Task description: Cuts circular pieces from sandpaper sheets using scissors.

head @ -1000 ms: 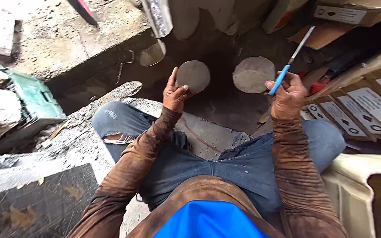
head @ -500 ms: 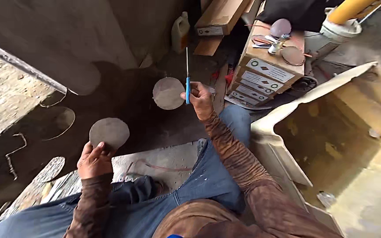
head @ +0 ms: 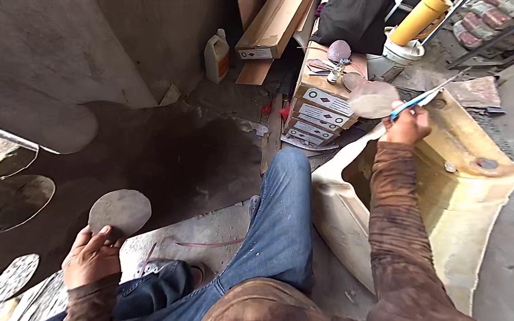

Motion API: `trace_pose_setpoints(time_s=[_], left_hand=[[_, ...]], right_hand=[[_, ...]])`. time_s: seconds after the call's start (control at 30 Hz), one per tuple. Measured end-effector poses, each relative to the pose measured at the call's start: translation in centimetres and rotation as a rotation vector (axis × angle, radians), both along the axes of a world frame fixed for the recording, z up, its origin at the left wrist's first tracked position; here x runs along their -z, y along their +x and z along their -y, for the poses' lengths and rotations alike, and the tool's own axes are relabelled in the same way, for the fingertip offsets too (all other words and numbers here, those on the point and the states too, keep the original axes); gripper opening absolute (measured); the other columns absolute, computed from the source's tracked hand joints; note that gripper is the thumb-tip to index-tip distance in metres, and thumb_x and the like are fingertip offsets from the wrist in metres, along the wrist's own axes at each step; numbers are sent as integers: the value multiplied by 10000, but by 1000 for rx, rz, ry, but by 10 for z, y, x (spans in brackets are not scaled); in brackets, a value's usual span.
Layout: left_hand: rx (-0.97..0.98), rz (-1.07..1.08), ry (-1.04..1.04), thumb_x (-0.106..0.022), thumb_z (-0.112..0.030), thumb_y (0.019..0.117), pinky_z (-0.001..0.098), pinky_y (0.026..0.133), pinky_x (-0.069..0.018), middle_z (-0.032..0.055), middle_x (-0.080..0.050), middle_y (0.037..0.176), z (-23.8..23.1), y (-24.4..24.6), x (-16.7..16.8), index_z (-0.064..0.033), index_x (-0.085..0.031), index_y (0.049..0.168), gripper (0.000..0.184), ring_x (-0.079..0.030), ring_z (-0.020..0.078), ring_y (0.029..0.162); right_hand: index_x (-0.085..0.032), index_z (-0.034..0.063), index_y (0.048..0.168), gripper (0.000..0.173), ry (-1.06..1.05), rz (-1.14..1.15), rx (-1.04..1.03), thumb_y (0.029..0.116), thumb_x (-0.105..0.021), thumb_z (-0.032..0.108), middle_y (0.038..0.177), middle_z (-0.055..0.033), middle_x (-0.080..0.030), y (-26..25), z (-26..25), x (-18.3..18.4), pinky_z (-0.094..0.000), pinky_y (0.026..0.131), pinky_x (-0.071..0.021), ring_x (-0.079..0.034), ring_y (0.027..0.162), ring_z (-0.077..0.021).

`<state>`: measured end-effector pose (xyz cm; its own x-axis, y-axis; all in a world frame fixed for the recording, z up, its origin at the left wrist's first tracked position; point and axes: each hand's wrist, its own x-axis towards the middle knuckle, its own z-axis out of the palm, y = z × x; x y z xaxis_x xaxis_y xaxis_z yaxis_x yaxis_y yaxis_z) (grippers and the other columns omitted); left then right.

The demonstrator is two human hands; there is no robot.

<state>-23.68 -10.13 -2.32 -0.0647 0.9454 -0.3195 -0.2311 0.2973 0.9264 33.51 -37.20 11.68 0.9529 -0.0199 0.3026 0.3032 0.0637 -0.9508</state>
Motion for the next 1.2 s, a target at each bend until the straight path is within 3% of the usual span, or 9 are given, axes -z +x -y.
trace_pose_setpoints(time_s=[0.07,0.13,0.3,0.37,0.47,0.7,0.9,1.03,1.2], left_hand=[[-2,-26,-15,-491,-11,1010,302,617,-598,-31,-645,899,0,-1,3,-125,-571,1184,223,-663,102,708],[-12,-46,-19,-494,-11,1009,301,599,-596,-28,-643,891,-2,-2,6,-126,-566,1175,214,-659,103,692],[-44,-80,-25,-502,-11,1008,297,589,-586,-18,-624,884,-3,-4,9,-117,-563,1185,215,-642,100,671],[-45,-91,-26,-496,-12,1009,291,592,-585,-21,-619,887,-2,-4,9,-120,-560,1182,213,-638,94,672],[-52,-84,-28,-486,-13,1017,294,596,-582,-16,-616,896,-1,-6,9,-118,-554,1185,209,-638,102,681],[-60,-68,-36,-478,-30,1027,306,638,-588,-11,-604,923,2,-19,7,-123,-539,1202,207,-643,107,727],[-11,-57,-29,-510,-65,1028,305,642,-599,-18,-644,937,3,-12,9,-109,-578,1243,229,-669,103,747],[29,-42,6,-534,-65,1028,285,596,-609,-25,-677,900,4,1,8,-94,-611,1200,191,-689,93,713],[90,-39,36,-564,-65,1004,287,574,-591,-10,-687,881,0,8,8,-93,-644,1149,167,-678,100,696]], right_hand=[[-502,81,1348,393,18,-31,124,1012,-631,242,1074,-37,-641,36,6,-21,-287,675,-573,-642,770,-109],[-536,20,1313,393,93,-25,243,981,-669,184,986,-99,-655,97,5,-31,-323,602,-572,-642,691,-161],[-534,49,1337,376,80,-162,309,1028,-597,254,984,-101,-634,168,-20,-43,-317,612,-582,-657,697,-160],[-518,50,1370,420,-22,-239,291,1026,-591,279,1051,-127,-641,189,-33,-29,-351,657,-593,-678,769,-192],[-374,27,1505,588,-258,-391,239,1014,-571,285,1226,-192,-643,203,-35,6,-411,764,-609,-708,938,-257],[-371,64,1508,502,-214,-476,190,1092,-444,335,1187,-128,-680,191,20,21,-328,720,-585,-708,858,-178],[-453,43,1408,503,-78,-227,75,1095,-439,436,1035,-68,-727,161,52,-39,-323,704,-603,-724,807,-159],[-545,57,1270,282,-33,-33,-233,1039,-572,216,1056,-52,-728,124,42,-75,-358,828,-610,-724,960,-193],[-476,10,1318,408,-190,-52,-574,946,-642,18,1088,-127,-708,59,-17,-67,-425,856,-623,-726,950,-251]])
